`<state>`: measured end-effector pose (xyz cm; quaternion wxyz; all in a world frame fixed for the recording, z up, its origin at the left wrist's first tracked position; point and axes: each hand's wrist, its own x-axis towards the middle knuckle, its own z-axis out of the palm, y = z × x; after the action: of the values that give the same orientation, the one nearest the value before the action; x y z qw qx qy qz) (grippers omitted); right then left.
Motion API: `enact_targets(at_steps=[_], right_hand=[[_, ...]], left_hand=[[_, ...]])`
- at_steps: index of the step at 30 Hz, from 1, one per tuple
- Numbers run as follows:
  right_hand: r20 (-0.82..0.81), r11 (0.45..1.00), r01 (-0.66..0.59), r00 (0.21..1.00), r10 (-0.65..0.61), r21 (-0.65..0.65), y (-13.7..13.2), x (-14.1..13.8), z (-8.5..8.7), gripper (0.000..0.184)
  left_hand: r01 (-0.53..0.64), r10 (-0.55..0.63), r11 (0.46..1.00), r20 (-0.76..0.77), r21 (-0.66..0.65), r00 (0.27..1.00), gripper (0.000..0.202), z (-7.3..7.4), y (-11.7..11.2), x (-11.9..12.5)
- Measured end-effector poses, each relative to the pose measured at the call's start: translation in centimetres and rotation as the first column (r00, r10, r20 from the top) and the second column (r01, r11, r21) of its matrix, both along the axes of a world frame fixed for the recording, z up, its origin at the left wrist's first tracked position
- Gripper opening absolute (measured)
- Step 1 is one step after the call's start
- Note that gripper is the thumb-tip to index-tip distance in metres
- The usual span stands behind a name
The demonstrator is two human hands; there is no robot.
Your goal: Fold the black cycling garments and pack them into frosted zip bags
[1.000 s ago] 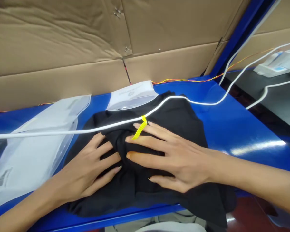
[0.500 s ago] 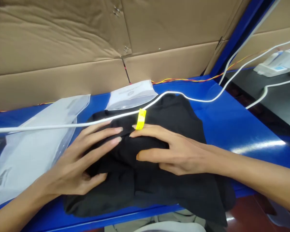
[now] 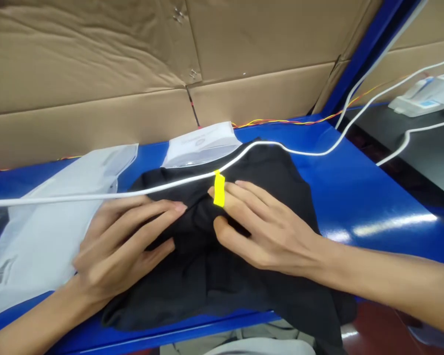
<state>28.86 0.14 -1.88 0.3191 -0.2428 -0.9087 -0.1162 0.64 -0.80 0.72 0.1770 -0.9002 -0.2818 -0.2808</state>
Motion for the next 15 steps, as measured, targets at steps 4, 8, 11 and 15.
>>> enact_targets(at_steps=[4,8,11,15], right_hand=[[-0.004,0.996,0.084,0.996,-0.084,-0.018,0.2,0.6,-0.9,0.015],[-0.070,0.997,0.062,0.995,-0.065,-0.043,0.7,1.4,-1.6,0.025],[-0.005,0.995,0.079,0.997,-0.079,-0.056,0.9,1.5,-1.3,0.054],[0.097,0.988,0.152,0.983,-0.153,0.018,1.4,1.5,-0.7,0.060]], left_hand=[[-0.005,0.006,0.996,0.014,-0.085,1.000,0.053,0.2,0.5,-0.7],[-0.202,0.203,0.948,-0.021,-0.247,0.979,0.059,-0.3,2.2,-3.5],[-0.503,0.503,0.836,-0.059,-0.219,0.862,0.053,-1.2,3.8,-6.2],[-0.772,0.717,0.604,-0.286,-0.201,0.636,0.075,-1.9,5.2,-8.2]])
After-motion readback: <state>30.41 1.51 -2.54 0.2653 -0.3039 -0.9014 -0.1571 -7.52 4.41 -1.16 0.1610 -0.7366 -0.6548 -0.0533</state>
